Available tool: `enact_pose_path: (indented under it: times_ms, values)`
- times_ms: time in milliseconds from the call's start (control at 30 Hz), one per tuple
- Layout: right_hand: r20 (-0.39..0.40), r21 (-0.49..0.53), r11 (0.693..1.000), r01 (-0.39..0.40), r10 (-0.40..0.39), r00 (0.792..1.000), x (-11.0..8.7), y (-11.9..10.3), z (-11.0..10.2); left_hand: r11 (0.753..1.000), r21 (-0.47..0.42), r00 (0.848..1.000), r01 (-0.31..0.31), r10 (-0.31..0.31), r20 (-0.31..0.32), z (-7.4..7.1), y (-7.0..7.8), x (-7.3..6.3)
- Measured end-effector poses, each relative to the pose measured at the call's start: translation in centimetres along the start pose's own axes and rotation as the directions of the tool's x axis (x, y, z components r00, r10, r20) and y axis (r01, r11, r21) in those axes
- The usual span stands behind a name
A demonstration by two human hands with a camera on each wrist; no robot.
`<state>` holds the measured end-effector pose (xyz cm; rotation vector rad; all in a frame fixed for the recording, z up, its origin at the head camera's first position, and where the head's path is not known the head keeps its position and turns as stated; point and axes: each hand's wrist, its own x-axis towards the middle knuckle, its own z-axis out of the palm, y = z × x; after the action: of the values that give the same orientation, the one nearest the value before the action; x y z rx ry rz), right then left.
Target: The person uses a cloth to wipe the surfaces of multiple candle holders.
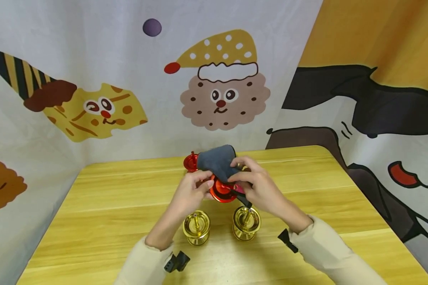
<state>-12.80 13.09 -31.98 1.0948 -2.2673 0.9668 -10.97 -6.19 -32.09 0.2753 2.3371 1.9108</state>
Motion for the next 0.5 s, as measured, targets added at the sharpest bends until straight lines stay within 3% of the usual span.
enact_pose_path:
  times_ms: [167, 333, 500]
  values:
    - [0.029, -0.009, 0.995, -0.102, 0.102, 0.994, -0.1, -0.1, -0.1, 0.995, -0.085, 0.996, 0.058, -0.064, -0.065, 0.3, -0.4, 0.0]
    - [0.045, 0.024, 0.975, -0.221, 0.220, 0.975, -0.7, -0.6, 0.6, 0.986, -0.167, 0.986, 0.008, -0.036, -0.166, 0.5, -0.7, 0.1]
    - [0.013, 0.040, 0.973, -0.225, 0.225, 0.974, -1.1, -0.6, 0.9, 0.991, -0.127, 0.991, -0.028, 0.011, -0.130, 0.3, -0.7, 0.2]
